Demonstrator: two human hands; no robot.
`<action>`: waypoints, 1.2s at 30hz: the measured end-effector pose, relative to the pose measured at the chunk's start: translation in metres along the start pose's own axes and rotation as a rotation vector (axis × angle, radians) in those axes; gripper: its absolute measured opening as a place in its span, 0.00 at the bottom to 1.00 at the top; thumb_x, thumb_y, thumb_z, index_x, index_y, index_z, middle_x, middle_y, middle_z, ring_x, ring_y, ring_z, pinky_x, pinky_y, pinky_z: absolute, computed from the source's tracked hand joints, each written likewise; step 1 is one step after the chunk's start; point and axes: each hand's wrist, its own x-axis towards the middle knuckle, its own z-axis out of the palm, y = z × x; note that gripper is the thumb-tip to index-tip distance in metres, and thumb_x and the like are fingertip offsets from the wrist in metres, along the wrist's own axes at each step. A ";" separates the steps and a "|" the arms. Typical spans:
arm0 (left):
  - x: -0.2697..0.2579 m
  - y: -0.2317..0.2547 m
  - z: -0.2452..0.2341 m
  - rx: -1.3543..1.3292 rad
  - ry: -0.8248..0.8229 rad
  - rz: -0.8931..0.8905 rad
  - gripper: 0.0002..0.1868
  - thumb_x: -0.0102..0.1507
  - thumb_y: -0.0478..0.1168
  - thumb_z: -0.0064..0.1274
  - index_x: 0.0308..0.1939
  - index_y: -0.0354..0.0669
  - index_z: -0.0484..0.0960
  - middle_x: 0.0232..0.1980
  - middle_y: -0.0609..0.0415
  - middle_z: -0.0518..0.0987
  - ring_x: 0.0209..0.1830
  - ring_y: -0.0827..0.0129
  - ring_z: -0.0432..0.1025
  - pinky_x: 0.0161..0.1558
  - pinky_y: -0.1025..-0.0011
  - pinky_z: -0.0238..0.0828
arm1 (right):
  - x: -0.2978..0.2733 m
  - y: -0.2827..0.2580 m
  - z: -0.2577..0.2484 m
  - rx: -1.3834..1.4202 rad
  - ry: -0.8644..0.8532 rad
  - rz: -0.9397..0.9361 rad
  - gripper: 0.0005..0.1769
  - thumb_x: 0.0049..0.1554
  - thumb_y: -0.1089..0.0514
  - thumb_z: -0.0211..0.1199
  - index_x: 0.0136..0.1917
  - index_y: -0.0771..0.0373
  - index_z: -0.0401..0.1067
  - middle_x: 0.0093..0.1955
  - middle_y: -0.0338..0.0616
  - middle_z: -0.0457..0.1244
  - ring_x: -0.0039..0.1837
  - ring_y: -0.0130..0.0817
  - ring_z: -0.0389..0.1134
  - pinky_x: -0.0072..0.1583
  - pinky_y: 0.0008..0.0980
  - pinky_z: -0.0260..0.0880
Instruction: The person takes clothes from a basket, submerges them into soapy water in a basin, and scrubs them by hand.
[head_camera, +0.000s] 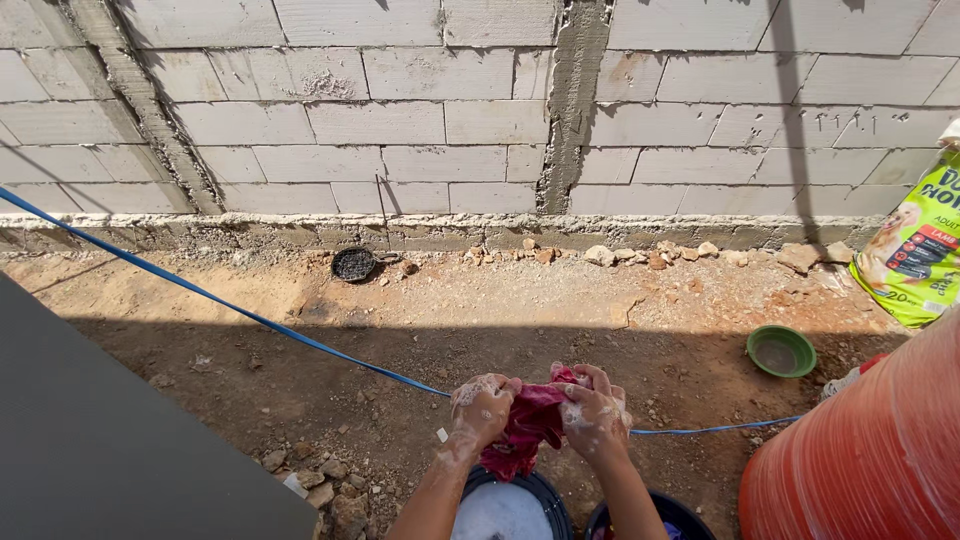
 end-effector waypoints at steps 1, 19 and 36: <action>0.003 0.002 0.001 -0.001 0.020 -0.008 0.20 0.65 0.56 0.48 0.43 0.46 0.87 0.45 0.44 0.84 0.51 0.48 0.77 0.55 0.55 0.68 | 0.004 -0.005 -0.007 -0.015 0.063 -0.102 0.17 0.49 0.51 0.68 0.53 0.49 0.84 0.67 0.36 0.62 0.61 0.43 0.65 0.63 0.39 0.67; -0.021 0.059 0.022 -0.279 0.386 0.052 0.14 0.60 0.43 0.49 0.44 0.43 0.84 0.43 0.45 0.85 0.42 0.55 0.79 0.47 0.59 0.76 | 0.016 0.067 0.038 0.728 -0.398 -0.219 0.13 0.53 0.64 0.69 0.52 0.65 0.77 0.40 0.42 0.71 0.42 0.27 0.69 0.45 0.30 0.72; -0.029 0.072 -0.009 -0.400 0.439 -0.192 0.13 0.59 0.34 0.47 0.46 0.49 0.82 0.28 0.51 0.76 0.25 0.63 0.69 0.30 0.62 0.67 | -0.020 0.043 0.022 -0.021 -0.163 -0.419 0.17 0.51 0.47 0.70 0.52 0.51 0.82 0.56 0.45 0.65 0.60 0.47 0.63 0.58 0.48 0.64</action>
